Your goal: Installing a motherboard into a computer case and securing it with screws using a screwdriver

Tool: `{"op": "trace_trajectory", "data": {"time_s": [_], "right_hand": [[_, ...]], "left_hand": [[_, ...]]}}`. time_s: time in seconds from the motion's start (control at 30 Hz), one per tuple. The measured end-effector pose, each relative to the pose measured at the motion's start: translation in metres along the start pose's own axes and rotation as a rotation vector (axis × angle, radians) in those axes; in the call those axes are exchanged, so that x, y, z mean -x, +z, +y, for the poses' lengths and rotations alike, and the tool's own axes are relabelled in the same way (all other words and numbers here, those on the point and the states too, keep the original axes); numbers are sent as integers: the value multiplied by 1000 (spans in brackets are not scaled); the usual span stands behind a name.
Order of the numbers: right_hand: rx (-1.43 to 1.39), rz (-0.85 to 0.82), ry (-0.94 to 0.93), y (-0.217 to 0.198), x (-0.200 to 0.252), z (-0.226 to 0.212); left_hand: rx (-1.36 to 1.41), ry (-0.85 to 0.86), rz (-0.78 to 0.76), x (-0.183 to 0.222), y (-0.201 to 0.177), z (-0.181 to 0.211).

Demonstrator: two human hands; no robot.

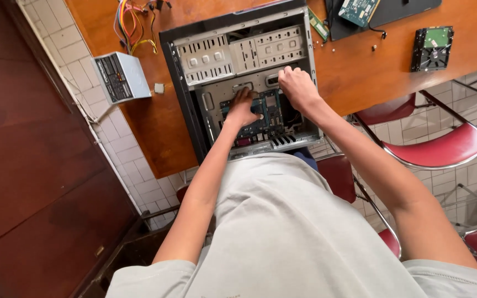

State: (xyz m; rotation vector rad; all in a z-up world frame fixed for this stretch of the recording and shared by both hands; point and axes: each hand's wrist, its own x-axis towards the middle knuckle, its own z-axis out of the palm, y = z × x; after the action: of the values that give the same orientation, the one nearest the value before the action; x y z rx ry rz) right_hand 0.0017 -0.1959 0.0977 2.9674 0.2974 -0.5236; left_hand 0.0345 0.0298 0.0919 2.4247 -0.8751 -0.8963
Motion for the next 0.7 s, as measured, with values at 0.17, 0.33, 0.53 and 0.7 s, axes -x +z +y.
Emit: {"op": "trace_trajectory", "data": {"time_s": [0.17,0.33,0.53,0.7], "right_hand": [[-298,0,164,-23,9,-14],[-577,20,447,-63,19,-20],[-699,-241,274,-95,40,-3],[-146,-75,-65,-23,31,-9]], "left_hand": [[-41,21,12,-15,10,-1],[-13,11,35,-35,28,-15],[-19,-118,-193,-38,19,-7],[11,10,-9,-38,34,-27]]}}
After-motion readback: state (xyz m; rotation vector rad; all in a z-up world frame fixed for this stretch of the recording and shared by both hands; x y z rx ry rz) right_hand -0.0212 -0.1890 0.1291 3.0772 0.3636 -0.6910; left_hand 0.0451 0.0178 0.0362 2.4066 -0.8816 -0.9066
